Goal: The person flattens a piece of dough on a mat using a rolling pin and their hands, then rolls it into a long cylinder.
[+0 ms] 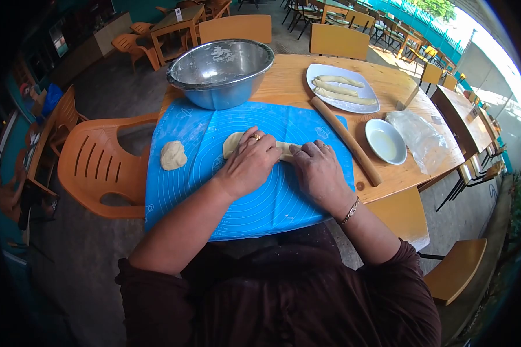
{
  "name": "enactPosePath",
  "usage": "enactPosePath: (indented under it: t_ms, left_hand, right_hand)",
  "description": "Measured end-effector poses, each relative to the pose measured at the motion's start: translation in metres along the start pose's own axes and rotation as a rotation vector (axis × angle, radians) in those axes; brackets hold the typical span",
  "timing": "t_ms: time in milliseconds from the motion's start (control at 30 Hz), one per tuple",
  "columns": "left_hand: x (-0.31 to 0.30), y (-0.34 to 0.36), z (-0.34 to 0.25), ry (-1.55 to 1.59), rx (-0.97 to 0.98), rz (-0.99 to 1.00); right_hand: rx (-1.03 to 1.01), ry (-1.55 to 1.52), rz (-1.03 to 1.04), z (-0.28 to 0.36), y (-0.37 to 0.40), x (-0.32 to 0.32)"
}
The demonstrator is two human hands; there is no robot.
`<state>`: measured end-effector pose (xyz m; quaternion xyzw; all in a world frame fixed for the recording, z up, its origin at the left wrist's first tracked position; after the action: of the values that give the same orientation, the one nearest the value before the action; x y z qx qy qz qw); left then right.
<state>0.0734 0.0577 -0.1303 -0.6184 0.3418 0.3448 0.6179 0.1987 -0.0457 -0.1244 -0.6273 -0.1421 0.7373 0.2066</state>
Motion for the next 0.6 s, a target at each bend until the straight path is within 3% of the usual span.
enactPosePath:
  t_ms: [100, 167, 300, 367, 500, 600]
  left_hand:
    - [0.005, 0.001, 0.001, 0.005, -0.01, 0.049]
    - [0.001, 0.0, 0.001, 0.024, -0.023, -0.072]
    - [-0.019, -0.001, 0.001, 0.077, -0.038, -0.075]
    - [-0.024, 0.002, 0.009, 0.061, -0.143, -0.018]
    - [-0.025, 0.008, 0.022, 0.08, -0.195, 0.005]
    - [-0.017, 0.009, 0.027, 0.035, -0.181, -0.003]
  right_hand:
    - [0.014, 0.011, 0.022, 0.005, 0.004, -0.001]
    - [0.026, -0.003, 0.054, -0.001, 0.0, -0.001]
    - [0.037, -0.097, 0.059, -0.015, -0.007, 0.002]
    - [0.038, 0.007, -0.037, -0.009, -0.003, -0.003]
    - [0.04, -0.077, -0.031, 0.002, 0.003, -0.01]
    - [0.025, -0.006, 0.067, -0.01, -0.005, -0.006]
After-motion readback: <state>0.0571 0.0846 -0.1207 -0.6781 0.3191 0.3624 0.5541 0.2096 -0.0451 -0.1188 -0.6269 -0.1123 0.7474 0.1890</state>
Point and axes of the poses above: each hand's wrist, its own y-axis away from the middle knuckle, its own x-axis out of the palm, z = x × y, the point moved 4 cm from there along -y, towards the middle knuckle, and after that the axes turned 11 degrees about x, right-handed, at the moved point
